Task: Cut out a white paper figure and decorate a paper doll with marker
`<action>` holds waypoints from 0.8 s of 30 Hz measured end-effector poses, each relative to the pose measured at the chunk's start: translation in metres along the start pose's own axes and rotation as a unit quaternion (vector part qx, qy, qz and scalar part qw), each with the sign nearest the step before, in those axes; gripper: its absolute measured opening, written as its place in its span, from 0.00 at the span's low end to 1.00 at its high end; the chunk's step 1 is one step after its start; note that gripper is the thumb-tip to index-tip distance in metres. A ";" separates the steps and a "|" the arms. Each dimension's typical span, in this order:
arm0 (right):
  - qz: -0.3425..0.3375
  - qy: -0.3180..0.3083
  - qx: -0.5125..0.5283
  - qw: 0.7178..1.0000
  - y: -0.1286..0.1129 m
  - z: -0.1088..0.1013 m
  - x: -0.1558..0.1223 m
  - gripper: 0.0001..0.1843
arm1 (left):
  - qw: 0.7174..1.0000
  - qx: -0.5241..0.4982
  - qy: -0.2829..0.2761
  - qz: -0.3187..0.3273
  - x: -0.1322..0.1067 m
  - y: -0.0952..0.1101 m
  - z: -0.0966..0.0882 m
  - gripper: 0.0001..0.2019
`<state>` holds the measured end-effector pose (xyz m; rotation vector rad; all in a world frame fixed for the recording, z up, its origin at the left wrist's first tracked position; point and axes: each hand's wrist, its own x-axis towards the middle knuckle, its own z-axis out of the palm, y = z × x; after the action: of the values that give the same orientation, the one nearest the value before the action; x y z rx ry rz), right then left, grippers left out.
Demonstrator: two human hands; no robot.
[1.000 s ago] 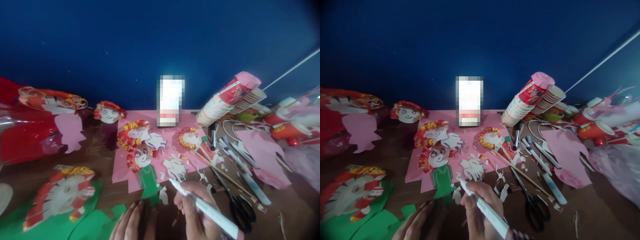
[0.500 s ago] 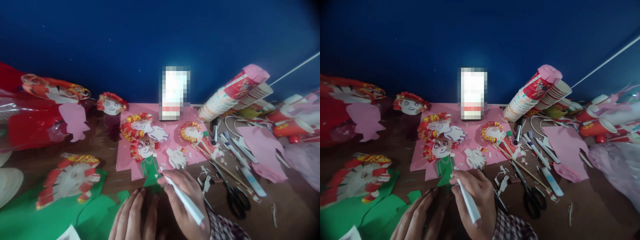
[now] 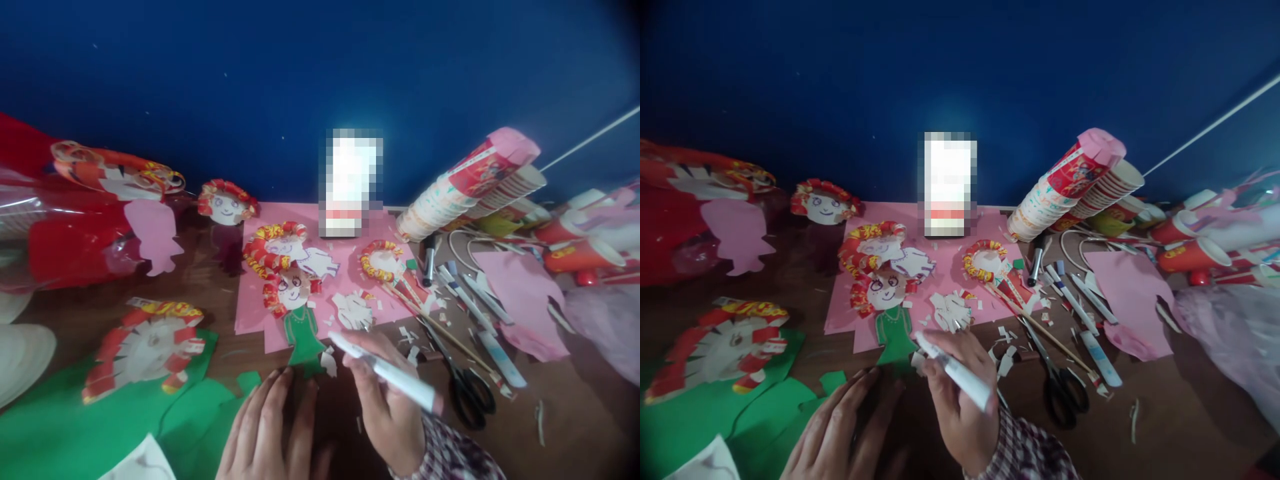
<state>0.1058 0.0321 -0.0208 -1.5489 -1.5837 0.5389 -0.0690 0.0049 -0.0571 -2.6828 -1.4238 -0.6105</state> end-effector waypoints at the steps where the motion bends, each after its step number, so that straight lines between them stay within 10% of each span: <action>1: 0.008 -0.011 0.008 1.000 0.000 0.000 0.000 0.11 | 1.000 0.006 0.002 0.011 0.000 -0.001 0.000 0.25; 24: -0.003 -0.066 -0.045 0.997 -0.004 0.005 0.004 0.05 | 1.000 -0.008 -0.012 -0.005 0.001 0.002 -0.003 0.23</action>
<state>0.1001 0.0361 -0.0196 -1.6026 -1.7339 0.5838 -0.0679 0.0044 -0.0533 -2.7049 -1.4462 -0.5957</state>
